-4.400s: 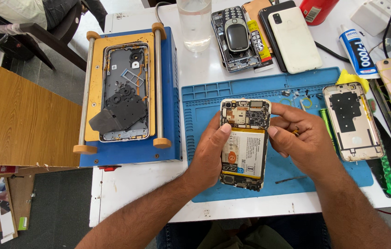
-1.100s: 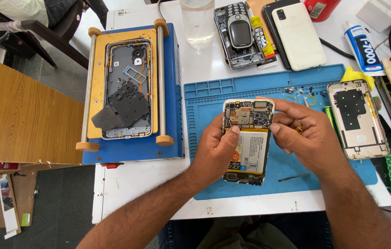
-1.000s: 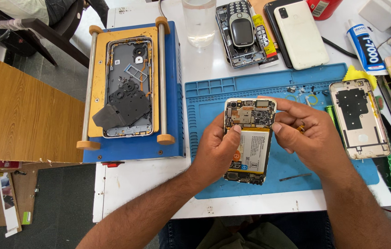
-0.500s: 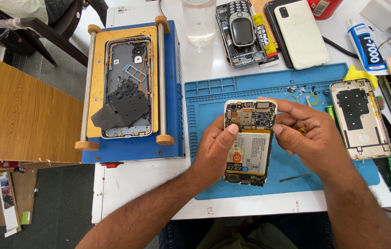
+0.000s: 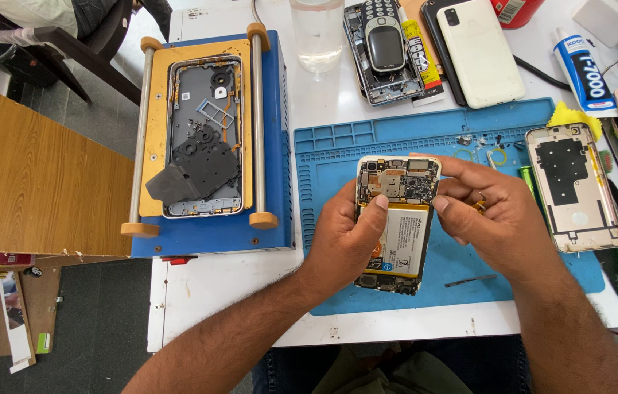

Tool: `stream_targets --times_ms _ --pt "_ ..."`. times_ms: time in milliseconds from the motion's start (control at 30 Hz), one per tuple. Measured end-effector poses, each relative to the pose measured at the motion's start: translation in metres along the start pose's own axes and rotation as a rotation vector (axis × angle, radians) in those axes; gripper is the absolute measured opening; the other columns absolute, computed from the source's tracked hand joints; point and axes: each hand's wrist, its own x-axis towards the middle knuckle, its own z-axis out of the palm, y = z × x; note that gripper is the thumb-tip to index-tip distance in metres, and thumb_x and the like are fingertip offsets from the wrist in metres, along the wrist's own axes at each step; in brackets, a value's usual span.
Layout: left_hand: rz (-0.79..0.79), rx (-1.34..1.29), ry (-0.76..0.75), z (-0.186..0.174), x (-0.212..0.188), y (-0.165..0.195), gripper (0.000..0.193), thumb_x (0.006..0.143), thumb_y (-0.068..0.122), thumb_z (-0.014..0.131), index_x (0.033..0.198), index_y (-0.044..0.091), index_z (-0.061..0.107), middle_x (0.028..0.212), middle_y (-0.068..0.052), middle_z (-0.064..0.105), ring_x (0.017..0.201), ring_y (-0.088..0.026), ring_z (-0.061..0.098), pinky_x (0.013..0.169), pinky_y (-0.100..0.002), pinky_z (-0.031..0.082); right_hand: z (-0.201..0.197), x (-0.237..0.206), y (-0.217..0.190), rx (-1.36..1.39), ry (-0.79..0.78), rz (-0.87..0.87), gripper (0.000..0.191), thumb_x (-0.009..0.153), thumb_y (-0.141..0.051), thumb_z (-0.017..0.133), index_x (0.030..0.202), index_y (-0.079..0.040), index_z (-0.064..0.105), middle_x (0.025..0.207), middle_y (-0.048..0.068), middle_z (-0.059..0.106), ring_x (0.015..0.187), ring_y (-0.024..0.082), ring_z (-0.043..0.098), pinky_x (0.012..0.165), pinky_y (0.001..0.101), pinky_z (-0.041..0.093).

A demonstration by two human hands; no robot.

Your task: The person holds a smartphone, opens its back cover, and works on the exposed internals on a blue repair mat. They use a screwdriver to unscrew components from the phone body, manipulate the battery and internal parts by hand, and set the opened phone down on the mat.

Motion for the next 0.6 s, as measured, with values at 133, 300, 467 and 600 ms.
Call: stream_targets --times_ms 133,300,467,600 --pt "-0.019 0.102 0.027 0.0 0.0 0.005 0.028 0.11 0.024 0.047 0.122 0.001 0.058 0.096 -0.01 0.071 0.088 -0.012 0.071 0.076 -0.032 0.062 0.0 0.001 0.002 0.013 -0.012 -0.005 0.055 0.093 -0.005 0.062 0.147 0.001 0.058 0.094 0.01 0.077 0.058 0.003 0.049 0.049 0.0199 0.041" --pt "-0.032 0.055 0.013 -0.001 0.002 0.005 0.03 0.11 0.025 0.047 0.124 0.001 0.057 0.096 -0.01 0.072 0.089 -0.012 0.072 0.076 -0.033 0.063 -0.002 0.002 0.002 0.009 -0.016 -0.015 0.056 0.092 -0.005 0.063 0.148 0.0 0.057 0.095 0.009 0.076 0.059 0.002 0.05 0.049 0.0199 0.042" --pt "-0.049 -0.165 -0.031 -0.002 0.001 -0.003 0.039 0.11 0.03 0.045 0.133 0.0 0.053 0.108 -0.014 0.07 0.1 -0.016 0.071 0.085 -0.036 0.063 0.0 0.001 -0.001 -0.039 0.005 -0.023 0.054 0.093 -0.006 0.064 0.146 -0.001 0.06 0.091 0.009 0.074 0.06 0.003 0.05 0.05 0.0199 0.042" --pt "-0.049 -0.265 -0.082 -0.004 -0.002 -0.007 0.047 0.111 0.035 0.04 0.14 -0.001 0.049 0.116 -0.017 0.067 0.11 -0.019 0.069 0.094 -0.037 0.061 0.002 0.001 -0.005 0.021 0.005 -0.03 0.054 0.093 -0.005 0.063 0.147 -0.002 0.059 0.091 0.006 0.074 0.059 0.003 0.048 0.05 0.0194 0.041"
